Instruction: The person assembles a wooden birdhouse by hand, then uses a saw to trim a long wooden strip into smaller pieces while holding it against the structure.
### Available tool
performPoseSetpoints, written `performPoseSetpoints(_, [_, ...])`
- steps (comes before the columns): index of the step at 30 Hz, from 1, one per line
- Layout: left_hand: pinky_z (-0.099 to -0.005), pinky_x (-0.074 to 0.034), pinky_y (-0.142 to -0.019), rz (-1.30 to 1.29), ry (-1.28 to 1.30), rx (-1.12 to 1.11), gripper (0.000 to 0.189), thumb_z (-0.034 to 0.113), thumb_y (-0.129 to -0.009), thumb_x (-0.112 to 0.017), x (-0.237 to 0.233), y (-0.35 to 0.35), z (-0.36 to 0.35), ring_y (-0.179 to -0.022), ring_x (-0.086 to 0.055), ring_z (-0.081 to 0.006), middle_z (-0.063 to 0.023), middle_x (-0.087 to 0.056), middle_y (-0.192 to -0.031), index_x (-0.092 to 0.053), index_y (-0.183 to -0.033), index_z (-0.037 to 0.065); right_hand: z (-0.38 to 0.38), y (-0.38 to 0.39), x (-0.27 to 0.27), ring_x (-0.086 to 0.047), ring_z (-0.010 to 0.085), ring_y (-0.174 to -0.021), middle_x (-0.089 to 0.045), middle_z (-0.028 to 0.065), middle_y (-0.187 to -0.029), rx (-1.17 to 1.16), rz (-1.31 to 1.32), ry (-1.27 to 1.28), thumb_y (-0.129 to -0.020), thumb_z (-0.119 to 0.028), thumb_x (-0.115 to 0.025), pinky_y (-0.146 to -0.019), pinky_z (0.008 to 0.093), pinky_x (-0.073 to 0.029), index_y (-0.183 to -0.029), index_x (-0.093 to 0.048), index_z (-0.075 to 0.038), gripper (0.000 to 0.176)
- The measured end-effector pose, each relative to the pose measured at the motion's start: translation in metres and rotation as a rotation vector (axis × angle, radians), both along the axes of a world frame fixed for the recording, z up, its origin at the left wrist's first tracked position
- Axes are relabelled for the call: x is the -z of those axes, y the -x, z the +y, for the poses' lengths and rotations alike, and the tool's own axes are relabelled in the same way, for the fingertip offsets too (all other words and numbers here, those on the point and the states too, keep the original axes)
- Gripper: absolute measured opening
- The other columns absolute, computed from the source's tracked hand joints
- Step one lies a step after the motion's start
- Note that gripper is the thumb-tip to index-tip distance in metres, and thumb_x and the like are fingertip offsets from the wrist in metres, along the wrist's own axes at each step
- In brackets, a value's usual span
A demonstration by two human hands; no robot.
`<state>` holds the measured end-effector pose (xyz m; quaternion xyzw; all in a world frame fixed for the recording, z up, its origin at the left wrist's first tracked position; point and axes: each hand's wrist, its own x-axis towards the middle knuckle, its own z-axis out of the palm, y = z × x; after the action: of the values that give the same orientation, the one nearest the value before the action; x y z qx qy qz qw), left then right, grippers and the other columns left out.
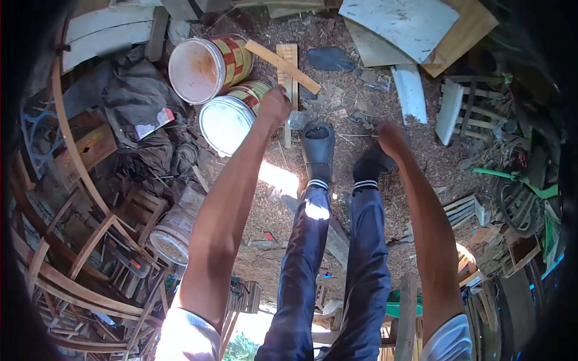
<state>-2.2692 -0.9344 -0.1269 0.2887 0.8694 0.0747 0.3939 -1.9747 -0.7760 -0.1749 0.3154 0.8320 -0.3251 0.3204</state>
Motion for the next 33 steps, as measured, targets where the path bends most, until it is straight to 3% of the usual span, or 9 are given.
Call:
performPoseSetpoints(4, [-0.0458, -0.049, -0.082, 0.095, -0.029, -0.105, 0.031, 0.02, -0.086, -0.058, 0.061, 0.025, -0.002, -0.096, -0.061, -0.0423, -0.0281, -0.064, -0.097, -0.055, -0.108, -0.002, -0.037, 0.066, 0.065, -0.062, 0.0412, -0.095, -0.065, 0.0238, -0.097, 0.038, 0.197, 0.045, -0.082, -0.015, -0.053, -0.085, 0.0487, -0.049, -0.103, -0.06, -0.001, 0.026])
performPoseSetpoints(6, [-0.045, -0.048, -0.085, 0.069, 0.041, -0.191, 0.039, 0.023, -0.084, -0.062, 0.086, 0.027, -0.002, -0.1, -0.06, -0.0415, -0.0278, -0.063, -0.102, -0.052, -0.113, -0.002, -0.051, 0.109, 0.029, -0.06, 0.0407, -0.1, -0.062, 0.0236, -0.107, 0.331, 0.213, 0.143, -0.082, -0.015, -0.054, -0.087, 0.0479, -0.048, -0.107, -0.056, -0.002, 0.028])
performPoseSetpoints(11, [-0.0393, -0.047, -0.093, 0.2, -0.088, -0.113, 0.063, 0.029, -0.077, -0.075, 0.122, 0.031, -0.007, -0.11, -0.059, -0.0334, -0.0213, -0.061, -0.116, -0.046, -0.123, -0.002, -0.097, 0.139, 0.025, -0.052, 0.0382, -0.116, -0.052, 0.0234, -0.127, 0.348, 0.227, 0.282, -0.085, -0.017, -0.054, -0.098, 0.0449, -0.043, -0.128, -0.045, -0.004, 0.046])
performPoseSetpoints(16, [-0.0346, -0.046, -0.09, -0.259, -0.158, -0.197, 0.052, 0.025, -0.079, -0.075, 0.097, 0.044, -0.004, -0.101, -0.062, -0.023, -0.0129, -0.066, -0.111, -0.054, -0.121, 0.003, -0.106, 0.143, 0.027, -0.044, 0.0376, -0.127, -0.043, 0.0247, -0.139, 0.321, 0.195, 0.465, -0.088, -0.034, -0.061, -0.104, 0.0412, -0.038, -0.146, -0.023, -0.005, 0.075])
performPoseSetpoints(21, [-0.0351, -0.048, -0.086, -0.099, -0.351, -0.174, 0.05, 0.03, -0.075, -0.078, 0.029, 0.026, 0.03, -0.096, -0.064, -0.0246, -0.0145, -0.067, -0.101, -0.059, -0.112, 0.002, -0.096, 0.146, -0.037, -0.043, 0.0389, -0.127, -0.041, 0.0262, -0.139, 0.489, 0.13, 0.632, -0.085, -0.032, -0.065, -0.103, 0.044, -0.038, -0.145, -0.023, -0.005, 0.078])
performPoseSetpoints(24, [-0.0341, -0.049, -0.076, -0.155, -0.225, -0.399, 0.048, 0.029, -0.075, -0.076, -0.033, 0.018, 0.058, -0.083, -0.065, -0.0224, -0.0137, -0.068, -0.094, -0.059, -0.108, 0.0, -0.094, 0.142, -0.066, -0.046, 0.0445, -0.12, -0.041, 0.0279, -0.133, 0.521, 0.389, 0.409, -0.082, -0.03, -0.069, -0.1, 0.0466, -0.039, -0.141, -0.025, -0.004, 0.078])
performPoseSetpoints(29, [-0.0295, -0.049, -0.071, -0.377, -0.357, -0.6, 0.053, 0.029, -0.081, -0.072, -0.131, 0.003, 0.077, -0.08, -0.062, -0.0179, -0.009, -0.063, -0.098, -0.051, -0.118, -0.001, -0.071, 0.12, -0.146, -0.044, 0.0461, -0.12, -0.04, 0.0304, -0.132, 0.554, 0.44, 0.186, -0.083, -0.024, -0.065, -0.097, 0.0475, -0.041, -0.14, -0.029, -0.004, 0.07])
performPoseSetpoints(31, [-0.0275, -0.049, -0.064, -0.648, -0.427, -0.814, 0.031, 0.027, -0.09, -0.064, -0.16, -0.005, 0.072, -0.074, -0.062, -0.013, -0.0055, -0.061, -0.085, -0.054, -0.105, 0.002, -0.065, 0.102, -0.173, -0.055, 0.0449, -0.107, -0.052, 0.0284, -0.117, 0.549, 0.566, 0.153, -0.085, -0.021, -0.061, -0.086, 0.0478, -0.047, -0.137, -0.036, -0.004, 0.06])
performPoseSetpoints(33, [-0.0254, -0.048, -0.065, -0.745, -0.491, -1.007, 0.026, 0.026, -0.094, -0.058, -0.203, -0.014, 0.066, -0.072, -0.059, -0.0115, -0.0052, -0.059, -0.09, -0.053, -0.106, 0.004, -0.036, 0.105, -0.258, -0.064, 0.0311, -0.076, -0.063, 0.0193, -0.097, 0.791, 0.233, 0.581, -0.089, -0.02, -0.056, -0.066, 0.0398, -0.051, -0.133, -0.042, -0.003, 0.049])
